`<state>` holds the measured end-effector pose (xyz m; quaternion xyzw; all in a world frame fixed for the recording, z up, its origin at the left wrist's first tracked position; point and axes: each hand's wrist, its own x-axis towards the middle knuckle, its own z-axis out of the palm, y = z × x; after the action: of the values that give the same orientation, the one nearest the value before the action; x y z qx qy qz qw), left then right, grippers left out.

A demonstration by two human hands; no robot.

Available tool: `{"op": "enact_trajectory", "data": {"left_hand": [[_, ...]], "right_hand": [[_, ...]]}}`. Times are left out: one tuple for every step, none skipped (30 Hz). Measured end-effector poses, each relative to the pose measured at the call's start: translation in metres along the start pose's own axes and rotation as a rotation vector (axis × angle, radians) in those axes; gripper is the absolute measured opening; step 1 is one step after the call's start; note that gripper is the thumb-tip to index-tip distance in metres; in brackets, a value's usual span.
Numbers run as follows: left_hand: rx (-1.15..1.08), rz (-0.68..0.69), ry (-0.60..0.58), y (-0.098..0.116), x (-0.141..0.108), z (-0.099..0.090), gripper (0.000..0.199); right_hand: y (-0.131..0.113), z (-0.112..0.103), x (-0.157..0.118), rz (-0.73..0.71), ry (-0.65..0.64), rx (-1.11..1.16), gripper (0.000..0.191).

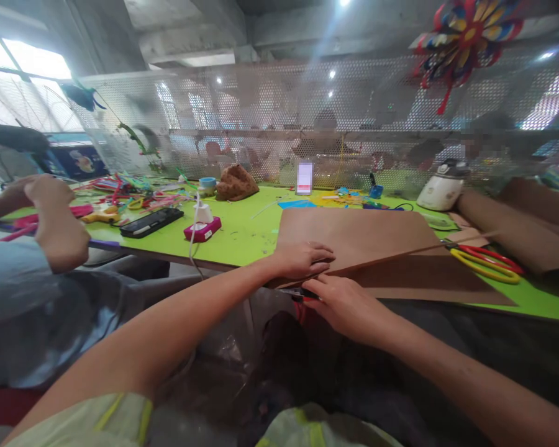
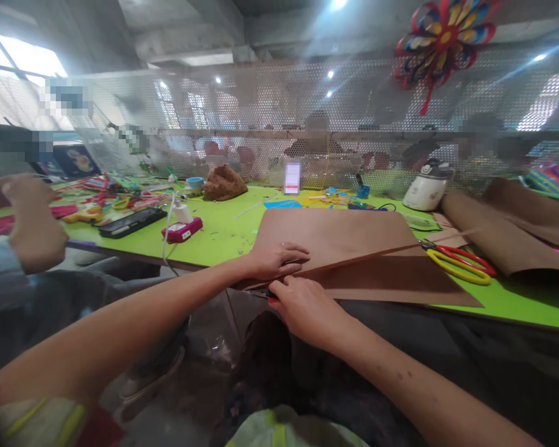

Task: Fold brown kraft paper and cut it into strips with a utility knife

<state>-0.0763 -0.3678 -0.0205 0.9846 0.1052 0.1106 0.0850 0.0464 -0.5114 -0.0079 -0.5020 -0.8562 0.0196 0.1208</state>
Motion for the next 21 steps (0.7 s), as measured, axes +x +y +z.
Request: {"op": "enact_trajectory", "data": {"left_hand": [[0.001, -0.001, -0.001, 0.000, 0.000, 0.000, 0.035], [0.003, -0.002, -0.003, -0.001, 0.000, 0.000, 0.035], [0.005, -0.007, -0.005, -0.002, 0.000, 0.001, 0.035], [0.008, -0.012, -0.005, -0.002, 0.000, 0.001, 0.035], [0.011, -0.017, -0.008, -0.002, 0.000, 0.001, 0.035], [0.013, -0.019, -0.011, -0.002, 0.000, 0.001, 0.035], [0.014, -0.020, -0.016, -0.002, -0.001, 0.000, 0.036], [0.015, -0.021, -0.020, -0.002, -0.001, -0.001, 0.037], [0.017, -0.022, -0.024, -0.002, -0.001, -0.001, 0.038], [0.017, -0.024, -0.023, -0.002, -0.002, -0.002, 0.039], [0.016, -0.029, -0.019, -0.002, -0.002, -0.002, 0.040], [0.014, -0.035, -0.011, -0.002, -0.003, -0.002, 0.040], [0.011, -0.045, -0.001, -0.002, -0.003, -0.002, 0.040], [0.011, -0.056, 0.009, -0.003, -0.004, -0.002, 0.040], [0.012, -0.066, 0.019, -0.003, -0.004, -0.002, 0.040], [0.015, -0.075, 0.028, -0.003, -0.004, -0.002, 0.041], [0.018, -0.083, 0.034, -0.002, -0.005, -0.003, 0.041], [0.018, -0.086, 0.037, -0.002, -0.005, -0.003, 0.042], [0.016, -0.086, 0.038, -0.001, -0.005, -0.005, 0.042], [0.010, -0.083, 0.038, 0.000, -0.006, -0.006, 0.043], [0.000, -0.080, 0.039, 0.001, -0.006, -0.008, 0.044]], "right_hand": [[-0.002, 0.001, 0.001, 0.001, 0.002, -0.005, 0.021], [-0.004, 0.003, 0.002, -0.009, 0.004, -0.005, 0.020], [-0.007, 0.005, 0.003, -0.026, 0.008, -0.001, 0.019], [-0.011, 0.008, 0.003, -0.046, 0.010, 0.006, 0.019], [-0.015, 0.011, 0.002, -0.068, 0.007, 0.012, 0.019], [-0.020, 0.012, 0.000, -0.087, -0.001, 0.014, 0.018], [-0.024, 0.012, -0.005, -0.103, -0.013, 0.015, 0.018], [-0.027, 0.009, -0.011, -0.116, -0.034, 0.021, 0.018], [-0.029, 0.004, -0.019, -0.134, -0.064, 0.040, 0.018], [-0.027, -0.004, -0.028, -0.155, -0.095, 0.076, 0.018], [-0.022, -0.015, -0.036, -0.167, -0.117, 0.127, 0.019], [-0.013, -0.027, -0.045, -0.157, -0.125, 0.182, 0.020], [0.001, -0.041, -0.051, -0.124, -0.104, 0.232, 0.022], [0.020, -0.054, -0.056, -0.058, -0.052, 0.264, 0.025], [0.042, -0.067, -0.058, 0.018, 0.029, 0.264, 0.028], [0.067, -0.077, -0.057, 0.087, 0.128, 0.218, 0.032], [0.093, -0.084, -0.053, 0.141, 0.235, 0.148, 0.035], [0.119, -0.088, -0.047, 0.195, 0.300, 0.071, 0.037], [0.143, -0.088, -0.039, 0.241, 0.321, 0.011, 0.036], [0.164, -0.085, -0.029, 0.258, 0.315, -0.012, 0.034], [0.181, -0.080, -0.018, 0.264, 0.307, -0.027, 0.031]]}}
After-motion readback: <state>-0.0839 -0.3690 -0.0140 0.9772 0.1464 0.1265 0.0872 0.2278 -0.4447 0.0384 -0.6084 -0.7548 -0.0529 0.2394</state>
